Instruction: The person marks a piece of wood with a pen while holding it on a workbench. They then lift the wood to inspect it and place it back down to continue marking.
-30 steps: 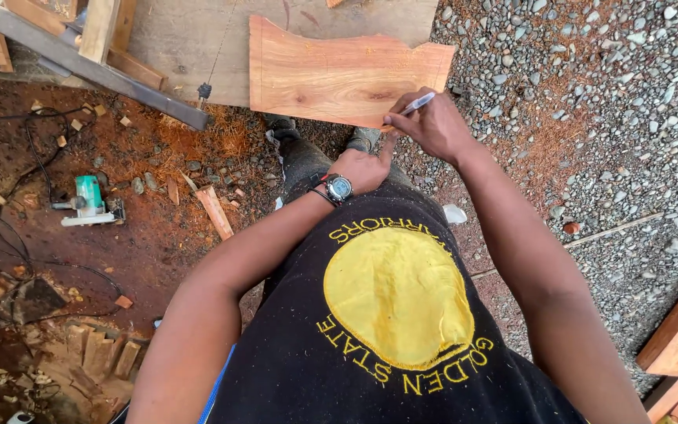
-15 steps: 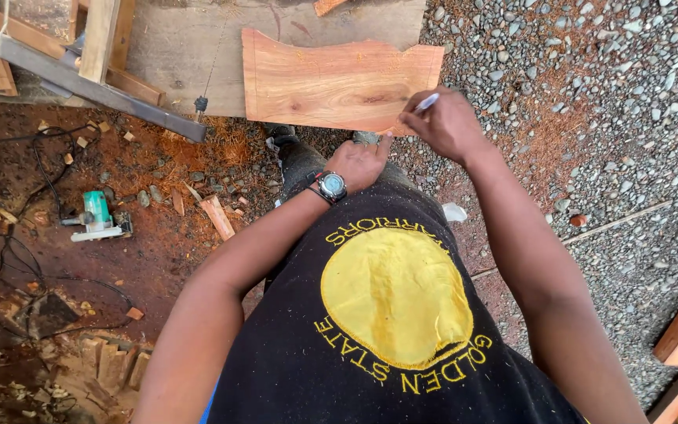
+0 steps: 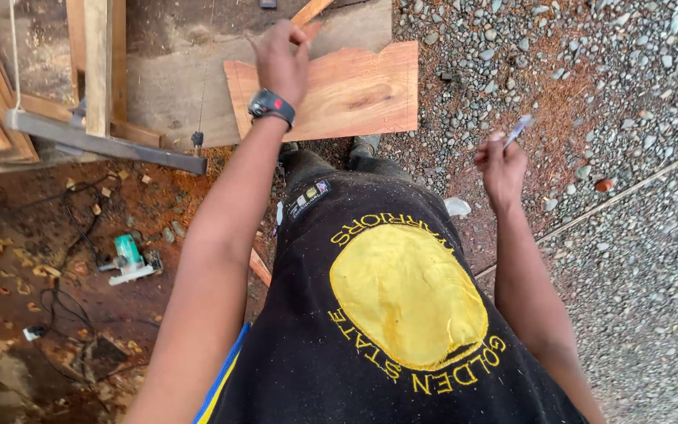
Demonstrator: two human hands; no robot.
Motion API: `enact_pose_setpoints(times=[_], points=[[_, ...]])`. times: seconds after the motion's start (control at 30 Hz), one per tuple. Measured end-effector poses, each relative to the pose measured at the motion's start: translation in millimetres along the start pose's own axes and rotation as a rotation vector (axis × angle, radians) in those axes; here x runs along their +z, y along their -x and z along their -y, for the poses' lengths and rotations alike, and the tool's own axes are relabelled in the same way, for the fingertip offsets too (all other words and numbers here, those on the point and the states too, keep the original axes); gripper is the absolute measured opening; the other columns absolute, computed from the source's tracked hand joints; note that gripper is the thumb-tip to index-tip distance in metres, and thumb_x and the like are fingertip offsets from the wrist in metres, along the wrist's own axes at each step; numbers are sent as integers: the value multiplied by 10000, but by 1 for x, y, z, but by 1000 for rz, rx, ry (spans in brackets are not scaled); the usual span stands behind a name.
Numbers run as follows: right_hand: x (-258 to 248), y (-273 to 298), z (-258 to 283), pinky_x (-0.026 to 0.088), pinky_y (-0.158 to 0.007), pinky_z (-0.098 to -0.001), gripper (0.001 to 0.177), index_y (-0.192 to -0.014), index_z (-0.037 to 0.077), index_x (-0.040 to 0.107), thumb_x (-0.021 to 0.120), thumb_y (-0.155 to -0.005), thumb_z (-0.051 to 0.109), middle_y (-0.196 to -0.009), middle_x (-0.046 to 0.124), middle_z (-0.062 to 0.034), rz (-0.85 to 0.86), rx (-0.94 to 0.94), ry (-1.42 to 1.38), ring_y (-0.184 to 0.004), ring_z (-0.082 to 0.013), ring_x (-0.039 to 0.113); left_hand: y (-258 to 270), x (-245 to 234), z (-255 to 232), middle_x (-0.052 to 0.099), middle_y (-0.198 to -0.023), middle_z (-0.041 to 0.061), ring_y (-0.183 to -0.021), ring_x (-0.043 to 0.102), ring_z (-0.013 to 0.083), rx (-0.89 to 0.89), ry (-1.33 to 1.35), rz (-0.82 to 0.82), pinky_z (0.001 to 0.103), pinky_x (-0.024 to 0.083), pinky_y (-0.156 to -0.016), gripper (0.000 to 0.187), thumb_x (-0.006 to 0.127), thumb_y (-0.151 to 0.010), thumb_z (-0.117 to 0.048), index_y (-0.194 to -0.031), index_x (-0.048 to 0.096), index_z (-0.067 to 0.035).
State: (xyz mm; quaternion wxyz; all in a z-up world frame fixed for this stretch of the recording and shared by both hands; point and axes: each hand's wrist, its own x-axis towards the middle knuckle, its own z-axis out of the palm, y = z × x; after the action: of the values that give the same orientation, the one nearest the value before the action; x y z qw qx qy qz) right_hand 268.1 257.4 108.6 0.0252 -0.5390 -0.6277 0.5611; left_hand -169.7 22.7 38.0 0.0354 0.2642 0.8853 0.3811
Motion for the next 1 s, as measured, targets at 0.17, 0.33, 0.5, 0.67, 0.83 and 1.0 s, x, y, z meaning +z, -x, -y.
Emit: enact_pose_setpoints(times=[0.17,0.33,0.5,0.67,0.83,1.0], points=[[40,8,12,505,-585,-294,281,-1234,134,771,654,-1319,375,-923,615,35,37,135,-20,-687,-77,507,-22,-5,21,825,-980,10,-947,770,275,22,43,-58,458,576,-857,284,859,-896,45,-973,735,-199],[91,-20,59,342,-665,-339,580,-815,277,491,720,-1274,547,-775,452,85,215,-81,57,-680,-98,346,32,-25,-7,762,-1334,27,-1214,805,215,-157,45,-94,441,682,-1045,407,907,-1022,-27,-1325,751,-248],[126,-49,86,651,-776,-335,627,-1231,142,840,774,-1080,747,-1161,840,-27,334,-73,115,-938,-174,769,151,-37,1,864,-1078,-34,-983,794,155,-581,180,60,330,688,-825,215,857,-1129,-349,-955,776,-253],[104,-30,92,582,-810,-362,438,-1212,112,713,864,-1099,508,-1124,718,-47,577,-15,10,-933,-190,676,198,-68,-27,816,-1224,137,-1075,752,206,-1226,603,263,420,742,-808,591,745,-1058,-673,-1096,774,-84],[75,1,77,339,-469,-231,350,-944,210,608,879,-1164,245,-793,535,90,683,-30,-205,-554,-47,428,213,-64,-33,718,-1270,30,-1294,712,217,-1222,1371,34,654,769,-1138,353,952,-1015,-359,-1047,660,-162],[48,16,48,422,-473,-238,256,-1181,43,807,1001,-1065,164,-847,661,10,533,-109,-361,-537,-19,483,175,-72,-79,384,-1913,278,-1832,230,565,-837,1368,134,917,421,-1386,768,787,-1295,-440,-1856,460,-30]])
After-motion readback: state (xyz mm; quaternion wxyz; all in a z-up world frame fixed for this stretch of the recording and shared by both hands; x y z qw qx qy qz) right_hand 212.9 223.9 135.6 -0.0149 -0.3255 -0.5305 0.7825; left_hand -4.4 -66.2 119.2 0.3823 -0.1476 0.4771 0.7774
